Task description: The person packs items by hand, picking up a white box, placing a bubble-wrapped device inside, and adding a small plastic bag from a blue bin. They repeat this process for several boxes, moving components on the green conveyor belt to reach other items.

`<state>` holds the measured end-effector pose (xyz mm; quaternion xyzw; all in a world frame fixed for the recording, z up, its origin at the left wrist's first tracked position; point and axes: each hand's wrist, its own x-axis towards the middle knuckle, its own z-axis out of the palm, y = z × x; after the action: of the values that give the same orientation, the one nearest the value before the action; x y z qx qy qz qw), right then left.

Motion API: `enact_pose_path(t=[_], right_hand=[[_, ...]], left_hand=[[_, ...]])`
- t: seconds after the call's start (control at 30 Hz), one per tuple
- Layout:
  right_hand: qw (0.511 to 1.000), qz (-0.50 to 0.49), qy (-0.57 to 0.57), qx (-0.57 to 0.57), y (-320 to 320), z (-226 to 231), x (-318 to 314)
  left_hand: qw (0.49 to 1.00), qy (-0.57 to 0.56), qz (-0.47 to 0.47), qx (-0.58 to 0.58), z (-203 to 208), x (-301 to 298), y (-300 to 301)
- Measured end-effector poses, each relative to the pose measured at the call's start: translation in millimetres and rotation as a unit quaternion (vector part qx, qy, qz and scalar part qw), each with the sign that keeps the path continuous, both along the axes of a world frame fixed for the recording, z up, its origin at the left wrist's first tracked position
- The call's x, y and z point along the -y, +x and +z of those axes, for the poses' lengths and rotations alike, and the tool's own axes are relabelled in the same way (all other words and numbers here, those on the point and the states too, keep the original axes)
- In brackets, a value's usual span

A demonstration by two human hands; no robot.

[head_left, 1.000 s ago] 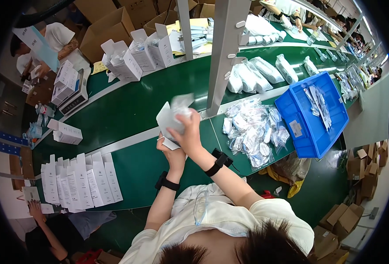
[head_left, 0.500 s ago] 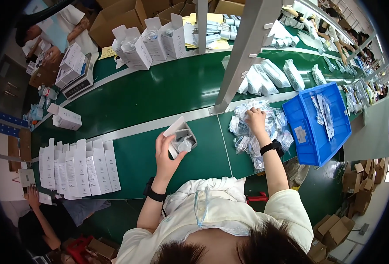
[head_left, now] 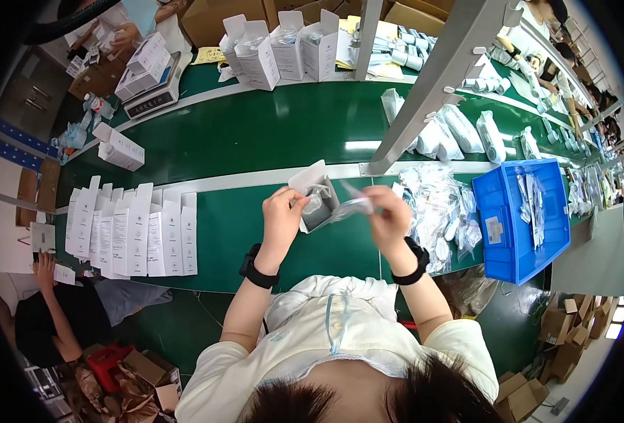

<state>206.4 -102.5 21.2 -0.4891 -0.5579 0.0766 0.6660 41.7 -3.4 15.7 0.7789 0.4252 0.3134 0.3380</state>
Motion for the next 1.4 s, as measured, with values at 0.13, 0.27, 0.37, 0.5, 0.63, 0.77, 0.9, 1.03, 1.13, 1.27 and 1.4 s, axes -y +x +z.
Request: enact_pose_path(t=[0.13,0.27,0.37,0.5,0.63,0.77,0.9,1.03,1.13,1.27,1.4], right_hand=[[0.949,0.142,-0.065,0.275,-18,-13,-27],[0.881,0.157,-0.113,0.432,-13,-8,-23],[0.940,0.099,-0.089,0.315,-6,-25,-20],[0.971,0.114,-0.205,0.053,-10,-77,-18],[0.944,0.169,-0.285,0.002,-11,-79,-44],[0.942,0.163,-0.291,-0.019,-9,-85,-62],[0.962,0.091,-0.249,-0.059,-7,-84,-101],[0.981,0.022,-0.183,-0.061,-4,-68,-177],[0.979,0.008,-0.196,-0.051,6,-85,-233],[0.981,-0.052,-0.184,-0.007,12,-90,-225],[0.980,-0.003,-0.186,-0.068,18,-42,-118]], left_hand=[[0.999,0.011,-0.005,0.040,-4,-3,-3],[0.995,-0.078,-0.043,0.042,-5,-6,-12],[0.989,0.020,-0.054,0.136,5,-9,-38],[0.898,0.319,0.225,-0.204,40,-70,-152],[0.743,0.081,0.397,-0.533,46,-99,-260],[0.771,-0.004,0.381,-0.510,10,-111,-303],[0.808,0.055,0.394,-0.434,34,-77,-244],[0.942,0.080,0.174,-0.277,40,-23,-154],[0.961,0.038,0.064,-0.267,10,0,-82],[0.937,-0.032,-0.005,-0.347,-49,8,-36],[0.920,-0.202,-0.028,-0.334,-55,-6,-39]])
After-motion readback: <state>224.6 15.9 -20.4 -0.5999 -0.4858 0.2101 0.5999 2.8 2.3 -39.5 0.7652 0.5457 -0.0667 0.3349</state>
